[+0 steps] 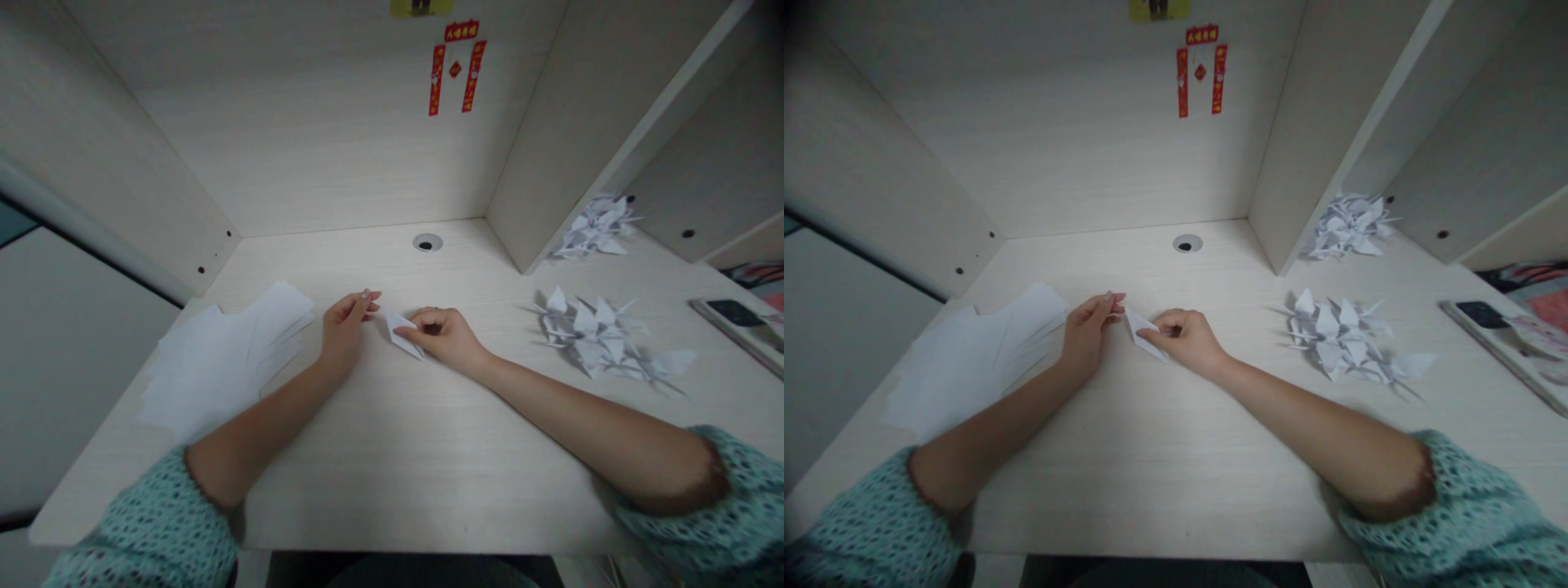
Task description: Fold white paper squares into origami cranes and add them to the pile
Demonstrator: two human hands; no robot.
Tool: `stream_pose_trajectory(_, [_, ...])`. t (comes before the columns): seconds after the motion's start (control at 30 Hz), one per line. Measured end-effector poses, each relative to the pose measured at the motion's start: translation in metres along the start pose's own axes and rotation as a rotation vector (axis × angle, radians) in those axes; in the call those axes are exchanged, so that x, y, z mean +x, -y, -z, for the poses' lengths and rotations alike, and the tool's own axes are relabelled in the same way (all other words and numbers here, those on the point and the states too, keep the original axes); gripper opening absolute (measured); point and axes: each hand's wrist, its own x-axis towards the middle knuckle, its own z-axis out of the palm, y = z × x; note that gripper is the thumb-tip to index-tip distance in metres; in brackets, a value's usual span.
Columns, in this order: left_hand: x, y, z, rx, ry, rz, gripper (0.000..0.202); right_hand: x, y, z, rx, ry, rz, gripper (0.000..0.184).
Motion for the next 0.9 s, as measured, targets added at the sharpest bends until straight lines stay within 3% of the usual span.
stream_pose_trajectory(0.1, [-0.0045, -0.0013, -0.0016, 0.091, 0.159, -0.043, 0.034, 0.0008, 0.0008, -0.0001, 0.010, -0.013, -0.011, 0.035])
stream_pose_trajectory(0.17, [-0.0067, -0.0019, -0.0034, 0.108, 0.203, -0.014, 0.033, 0.0009, 0.0008, -0.0002, 0.003, -0.010, -0.015, 0.036])
stream_pose_trajectory(0.4, [-0.0075, -0.0023, -0.0056, 0.090, 0.123, 0.001, 0.031, 0.0018, 0.0017, -0.0019, -0.012, 0.023, 0.008, 0.038])
stream_pose_trajectory(0.6, [-0.0075, -0.0039, -0.0047, 0.101, 0.154, 0.009, 0.037, 0.0020, 0.0006, -0.0016, -0.011, 0.034, 0.020, 0.037])
stream_pose_trajectory(0.9, [-0.0085, -0.0034, -0.0060, 0.133, 0.146, -0.017, 0.030, 0.0008, -0.0003, 0.0003, -0.035, 0.024, 0.020, 0.036])
